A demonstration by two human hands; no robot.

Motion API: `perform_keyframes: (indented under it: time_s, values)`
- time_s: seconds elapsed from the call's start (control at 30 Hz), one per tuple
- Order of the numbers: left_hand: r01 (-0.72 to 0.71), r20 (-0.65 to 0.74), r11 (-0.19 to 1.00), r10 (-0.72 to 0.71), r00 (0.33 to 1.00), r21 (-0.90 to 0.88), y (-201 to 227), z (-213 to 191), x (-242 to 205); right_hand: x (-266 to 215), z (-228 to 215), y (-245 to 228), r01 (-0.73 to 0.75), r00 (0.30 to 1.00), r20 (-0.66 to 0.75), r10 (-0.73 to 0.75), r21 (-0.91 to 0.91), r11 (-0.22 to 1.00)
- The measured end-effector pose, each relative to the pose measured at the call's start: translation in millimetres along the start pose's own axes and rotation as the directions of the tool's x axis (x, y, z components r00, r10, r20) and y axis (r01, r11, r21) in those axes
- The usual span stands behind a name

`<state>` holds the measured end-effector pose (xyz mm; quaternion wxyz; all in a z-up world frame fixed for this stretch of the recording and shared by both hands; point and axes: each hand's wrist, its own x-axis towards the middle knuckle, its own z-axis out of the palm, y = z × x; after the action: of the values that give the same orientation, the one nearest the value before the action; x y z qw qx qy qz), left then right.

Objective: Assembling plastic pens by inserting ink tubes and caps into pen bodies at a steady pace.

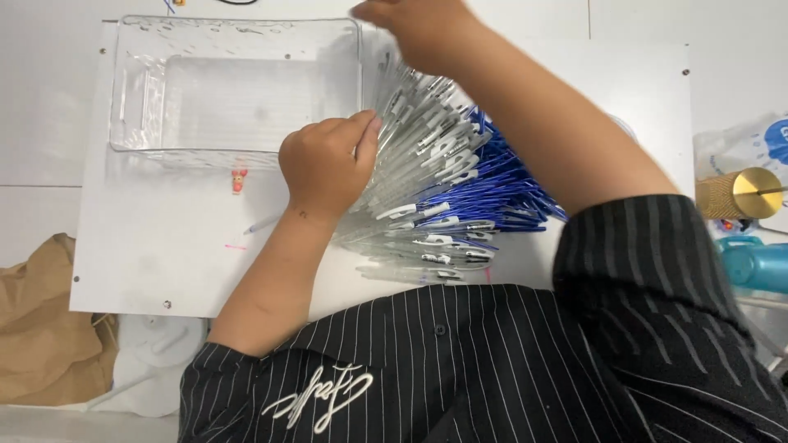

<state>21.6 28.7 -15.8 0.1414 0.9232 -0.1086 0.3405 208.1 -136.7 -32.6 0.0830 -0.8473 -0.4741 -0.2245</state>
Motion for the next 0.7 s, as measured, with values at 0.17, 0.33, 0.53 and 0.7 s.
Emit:
perform_keyframes:
  time_s: [0.17,0.33,0.53,0.7]
  values:
    - [-0.011,-0.059,0.999,0.013,0.998,0.048,1.1,-3.2,2.8,31.3,51.4,1.4,0.013,0.991,0.134,-0.019,0.046,0.999]
    - [-0.015,-0.072,1.0,0.016,0.997,0.015,-2.0,-3.9,2.8,17.5,29.8,8.6,0.037,0.982,0.182,-0.057,0.11,0.993]
    - [-0.005,-0.024,1.0,0.005,1.0,-0.004,-6.2,-4.8,4.0,1.8,0.6,6.9,-0.03,0.959,0.285,0.008,0.074,0.997]
    - [-0.041,-0.017,0.999,0.041,0.999,-0.007,-12.6,-4.8,6.0,-10.8,-2.0,9.8,0.037,0.954,0.3,-0.017,-0.059,0.998]
